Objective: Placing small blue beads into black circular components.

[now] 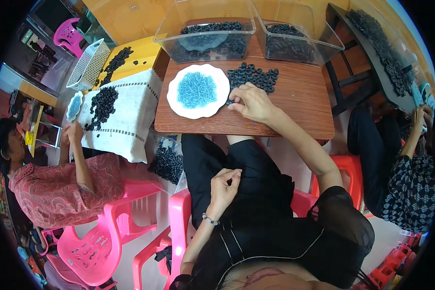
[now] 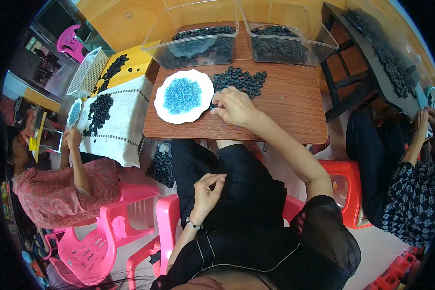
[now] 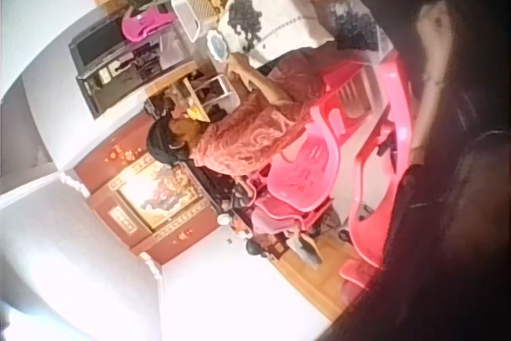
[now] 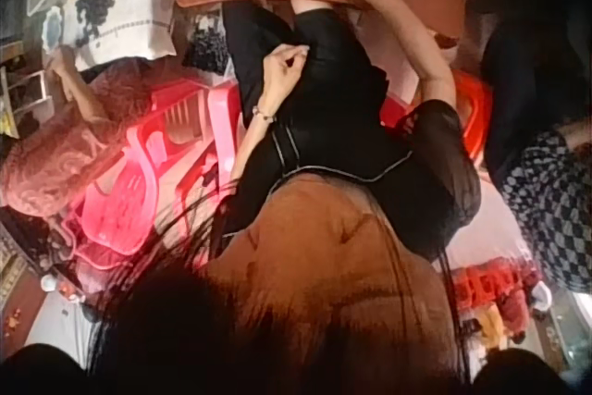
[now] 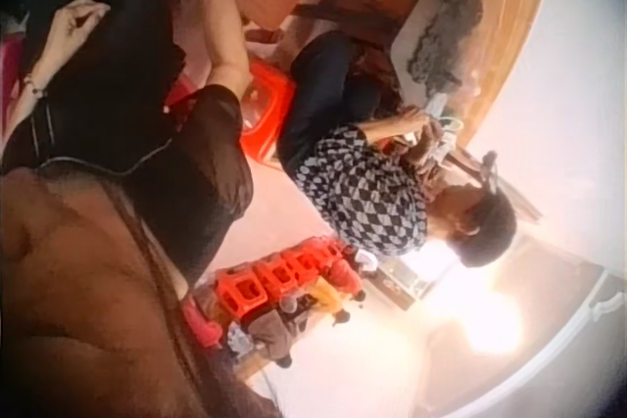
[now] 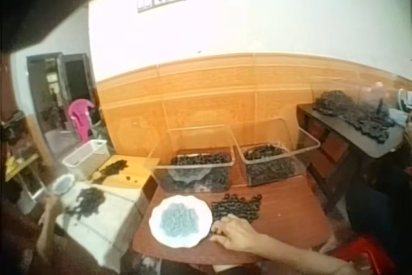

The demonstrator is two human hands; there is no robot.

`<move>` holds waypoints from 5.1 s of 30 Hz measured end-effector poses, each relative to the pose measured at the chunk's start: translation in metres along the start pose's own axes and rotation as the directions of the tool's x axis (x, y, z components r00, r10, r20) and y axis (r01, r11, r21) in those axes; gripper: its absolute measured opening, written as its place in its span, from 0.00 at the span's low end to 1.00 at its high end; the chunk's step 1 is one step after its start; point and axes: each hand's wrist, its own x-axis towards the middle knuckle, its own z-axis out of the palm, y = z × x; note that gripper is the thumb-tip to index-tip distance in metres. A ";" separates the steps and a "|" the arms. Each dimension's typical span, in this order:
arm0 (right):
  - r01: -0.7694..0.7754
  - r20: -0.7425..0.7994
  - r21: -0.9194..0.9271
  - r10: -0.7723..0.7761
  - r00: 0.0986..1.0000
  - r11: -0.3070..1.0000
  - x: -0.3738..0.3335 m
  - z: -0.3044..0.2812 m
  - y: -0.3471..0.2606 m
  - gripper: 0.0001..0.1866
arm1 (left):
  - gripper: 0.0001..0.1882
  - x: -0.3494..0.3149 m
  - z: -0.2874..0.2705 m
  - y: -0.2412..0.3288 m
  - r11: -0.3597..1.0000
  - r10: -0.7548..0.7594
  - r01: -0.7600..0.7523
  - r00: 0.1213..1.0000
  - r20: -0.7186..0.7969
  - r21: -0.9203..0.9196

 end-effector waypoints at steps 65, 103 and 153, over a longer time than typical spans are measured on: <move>0.059 0.147 0.031 -0.063 0.987 0.998 0.058 0.005 -0.022 0.08 | 0.17 0.015 -0.037 0.009 0.583 -0.322 0.310 0.937 0.137 -0.751; 0.284 0.190 0.024 -0.284 0.940 0.958 0.036 0.018 -0.042 0.10 | 0.17 0.024 -0.034 -0.002 0.579 -0.361 0.373 0.915 0.182 -0.725; 0.166 -0.061 0.188 -0.157 0.986 0.968 -0.068 -0.022 -0.031 0.07 | 0.17 0.019 -0.011 0.021 0.568 -0.170 0.315 0.949 0.266 -0.760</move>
